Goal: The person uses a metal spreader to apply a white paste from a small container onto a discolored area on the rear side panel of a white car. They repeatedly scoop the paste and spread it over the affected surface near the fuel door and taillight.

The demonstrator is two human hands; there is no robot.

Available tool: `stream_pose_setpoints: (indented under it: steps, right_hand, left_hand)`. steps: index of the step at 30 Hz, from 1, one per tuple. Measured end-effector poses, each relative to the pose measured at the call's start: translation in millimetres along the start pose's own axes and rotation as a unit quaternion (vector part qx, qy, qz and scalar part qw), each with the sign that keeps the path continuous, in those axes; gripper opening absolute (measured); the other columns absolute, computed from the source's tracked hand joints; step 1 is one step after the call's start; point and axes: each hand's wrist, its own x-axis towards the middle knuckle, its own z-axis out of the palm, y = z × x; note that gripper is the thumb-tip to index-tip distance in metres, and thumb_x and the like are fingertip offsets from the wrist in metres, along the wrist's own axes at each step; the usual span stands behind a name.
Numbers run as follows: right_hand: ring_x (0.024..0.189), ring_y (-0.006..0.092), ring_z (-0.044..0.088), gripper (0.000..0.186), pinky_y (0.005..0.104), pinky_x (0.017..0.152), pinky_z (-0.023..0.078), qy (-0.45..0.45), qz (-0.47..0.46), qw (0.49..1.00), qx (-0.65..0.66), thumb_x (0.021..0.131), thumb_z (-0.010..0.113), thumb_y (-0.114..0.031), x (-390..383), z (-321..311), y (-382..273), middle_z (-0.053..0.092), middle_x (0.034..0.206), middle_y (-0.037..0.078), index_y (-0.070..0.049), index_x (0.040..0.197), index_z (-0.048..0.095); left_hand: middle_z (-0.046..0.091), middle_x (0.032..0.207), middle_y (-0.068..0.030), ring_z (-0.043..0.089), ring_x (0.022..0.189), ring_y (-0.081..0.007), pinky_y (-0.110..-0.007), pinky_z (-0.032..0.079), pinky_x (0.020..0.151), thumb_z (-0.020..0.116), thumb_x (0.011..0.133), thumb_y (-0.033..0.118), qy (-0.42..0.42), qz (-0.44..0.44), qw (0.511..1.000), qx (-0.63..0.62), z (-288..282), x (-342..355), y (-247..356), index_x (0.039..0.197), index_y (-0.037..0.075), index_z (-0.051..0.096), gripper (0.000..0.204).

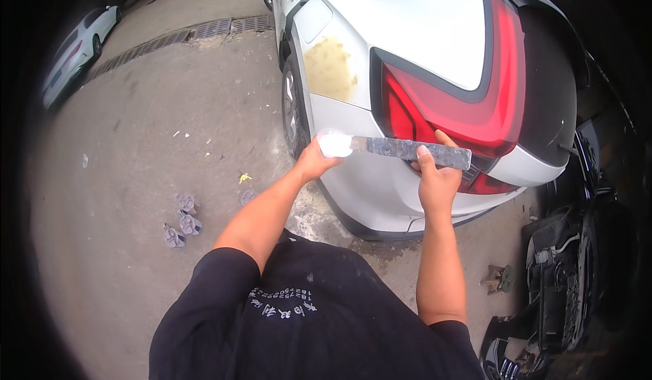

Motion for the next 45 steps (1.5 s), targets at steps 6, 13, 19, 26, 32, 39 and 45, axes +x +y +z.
stream_pose_setpoints:
  steps: [6, 13, 19, 26, 32, 39, 45]
  right_hand:
    - [0.074, 0.0102, 0.060, 0.045, 0.0250, 0.066, 0.052, 0.011, -0.035, 0.999, -0.010, 0.087, 0.065, -0.005, 4.7, 0.3, 2.2, 0.062, 0.088, 0.007, 0.004, 0.128, 0.048]
    - [0.074, 0.0116, 0.061, 0.043, 0.0248, 0.066, 0.054, 0.024, -0.066, 0.997, -0.021, 0.088, 0.065, -0.005, 9.2, 5.8, 4.2, 0.062, 0.089, 0.008, 0.005, 0.126, 0.048]
    - [0.074, 0.0117, 0.061, 0.042, 0.0252, 0.067, 0.055, 0.037, -0.062, 0.997, -0.019, 0.088, 0.065, -0.006, 12.0, 11.4, 6.0, 0.062, 0.090, 0.009, 0.005, 0.125, 0.048]
    - [0.074, 0.0116, 0.061, 0.044, 0.0252, 0.068, 0.055, 0.037, -0.054, 0.998, -0.024, 0.087, 0.067, -0.007, 11.9, 18.6, 4.9, 0.062, 0.092, 0.008, 0.004, 0.126, 0.048]
    - [0.076, 0.0115, 0.061, 0.045, 0.0251, 0.070, 0.053, 0.038, -0.041, 0.998, -0.034, 0.087, 0.068, -0.008, 11.1, 22.5, 2.0, 0.062, 0.090, 0.007, 0.002, 0.127, 0.048]
    - [0.076, 0.0115, 0.061, 0.045, 0.0249, 0.071, 0.053, 0.046, -0.044, 0.997, -0.043, 0.087, 0.068, -0.009, 12.3, 25.3, 4.2, 0.062, 0.091, 0.007, 0.002, 0.126, 0.049]
    - [0.078, 0.0116, 0.061, 0.045, 0.0252, 0.072, 0.054, 0.050, -0.036, 0.997, -0.040, 0.087, 0.068, -0.009, 10.8, 29.3, 2.4, 0.062, 0.092, 0.008, 0.003, 0.126, 0.049]
  left_hand:
    - [0.056, 0.124, -0.0136, 0.053, 0.116, -0.0224, -0.034, 0.041, 0.100, 0.080, 0.065, 0.026, 0.005, 0.011, 1.000, -0.004, 5.3, 9.7, 6.1, 0.133, 0.003, 0.043, 0.081]
    - [0.056, 0.124, -0.0137, 0.054, 0.116, -0.0228, -0.034, 0.041, 0.100, 0.080, 0.065, 0.028, 0.009, 0.005, 1.000, 0.006, 0.6, 22.1, -4.3, 0.133, 0.002, 0.043, 0.081]
    - [0.057, 0.124, -0.0146, 0.054, 0.117, -0.0248, -0.034, 0.041, 0.100, 0.080, 0.065, 0.029, 0.003, -0.002, 1.000, -0.005, -3.8, 29.3, -6.7, 0.134, 0.003, 0.042, 0.083]
    - [0.057, 0.125, -0.0153, 0.055, 0.117, -0.0244, -0.034, 0.042, 0.101, 0.080, 0.065, 0.031, -0.008, 0.000, 1.000, -0.010, -13.5, 33.6, -5.5, 0.134, 0.002, 0.041, 0.085]
    - [0.057, 0.125, -0.0156, 0.055, 0.117, -0.0240, -0.034, 0.042, 0.101, 0.081, 0.064, 0.031, -0.026, -0.014, 0.999, -0.014, -19.9, 35.4, -0.9, 0.134, 0.001, 0.041, 0.086]
    - [0.056, 0.127, -0.0153, 0.053, 0.118, -0.0239, -0.034, 0.041, 0.101, 0.080, 0.064, 0.030, -0.034, -0.008, 0.999, -0.023, -19.4, 41.5, -9.6, 0.135, 0.002, 0.041, 0.085]
    - [0.056, 0.126, -0.0139, 0.054, 0.118, -0.0229, -0.033, 0.041, 0.101, 0.080, 0.065, 0.028, -0.042, -0.027, 0.998, -0.033, -21.6, 41.4, -10.0, 0.135, 0.003, 0.042, 0.084]
